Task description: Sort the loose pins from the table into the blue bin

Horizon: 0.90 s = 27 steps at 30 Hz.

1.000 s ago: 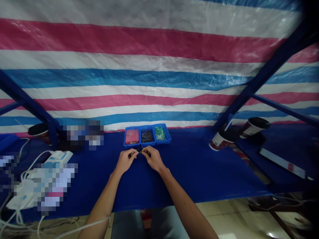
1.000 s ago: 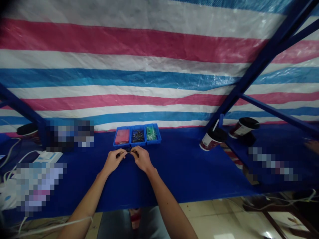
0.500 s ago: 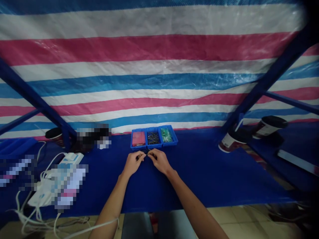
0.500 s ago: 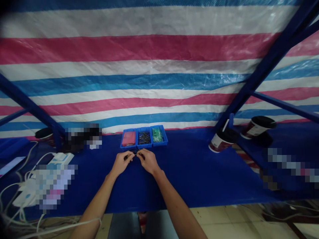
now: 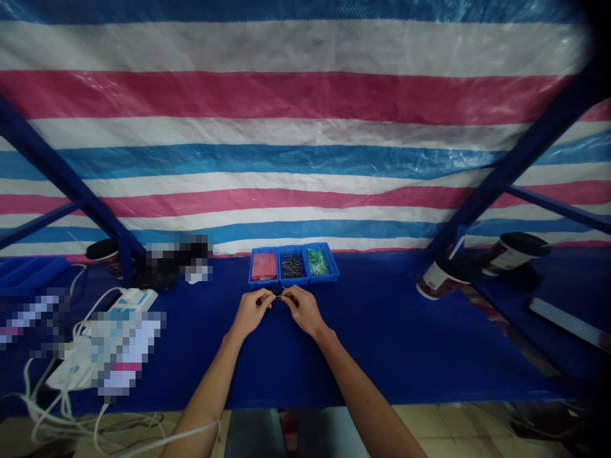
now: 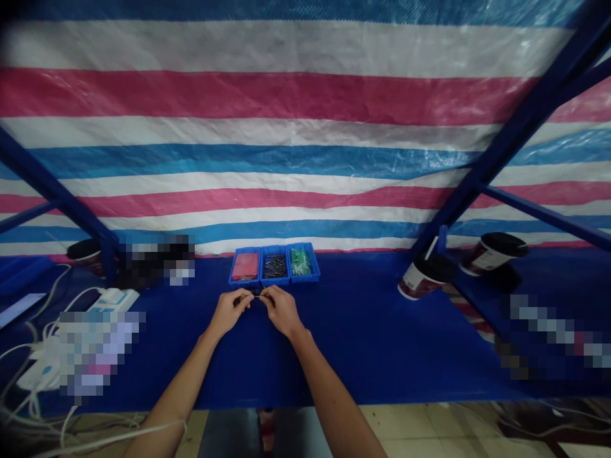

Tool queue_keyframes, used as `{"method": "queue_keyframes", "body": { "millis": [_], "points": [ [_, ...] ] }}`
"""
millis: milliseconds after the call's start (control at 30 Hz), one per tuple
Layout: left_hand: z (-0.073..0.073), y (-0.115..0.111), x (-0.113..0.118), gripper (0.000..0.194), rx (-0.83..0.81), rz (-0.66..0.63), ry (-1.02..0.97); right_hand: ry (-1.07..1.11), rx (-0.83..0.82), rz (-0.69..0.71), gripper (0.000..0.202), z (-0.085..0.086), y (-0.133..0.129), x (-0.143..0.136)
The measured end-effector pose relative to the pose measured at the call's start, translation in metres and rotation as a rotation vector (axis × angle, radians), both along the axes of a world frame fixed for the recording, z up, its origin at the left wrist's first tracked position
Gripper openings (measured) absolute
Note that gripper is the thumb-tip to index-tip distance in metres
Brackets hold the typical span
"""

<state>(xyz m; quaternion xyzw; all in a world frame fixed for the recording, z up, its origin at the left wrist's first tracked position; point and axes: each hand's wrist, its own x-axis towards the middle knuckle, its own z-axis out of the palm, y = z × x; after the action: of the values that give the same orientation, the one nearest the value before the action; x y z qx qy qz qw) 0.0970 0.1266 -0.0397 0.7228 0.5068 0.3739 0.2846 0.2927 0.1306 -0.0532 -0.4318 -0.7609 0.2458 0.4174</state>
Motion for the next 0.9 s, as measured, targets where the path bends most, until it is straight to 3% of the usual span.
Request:
{"method": "queue_keyframes", "body": {
  "millis": [500, 700, 800, 900],
  "points": [
    [-0.002, 0.001, -0.002, 0.031, -0.003, 0.024, -0.088, -0.124, 0.153, -0.055, 0.023, 0.007, -0.002, 0.006],
    [-0.003, 0.003, -0.005, 0.033, 0.047, 0.118, -0.131, -0.042, 0.256, -0.364, 0.026, 0.027, 0.025, 0.012],
    [-0.006, 0.004, -0.006, 0.034, 0.098, 0.228, -0.079, -0.150, 0.228, -0.399, 0.031, 0.030, 0.031, 0.016],
    [-0.010, 0.006, -0.007, 0.034, 0.100, 0.317, -0.003, -0.155, 0.208, -0.339, 0.030, 0.018, 0.021, 0.020]
  ]
}}
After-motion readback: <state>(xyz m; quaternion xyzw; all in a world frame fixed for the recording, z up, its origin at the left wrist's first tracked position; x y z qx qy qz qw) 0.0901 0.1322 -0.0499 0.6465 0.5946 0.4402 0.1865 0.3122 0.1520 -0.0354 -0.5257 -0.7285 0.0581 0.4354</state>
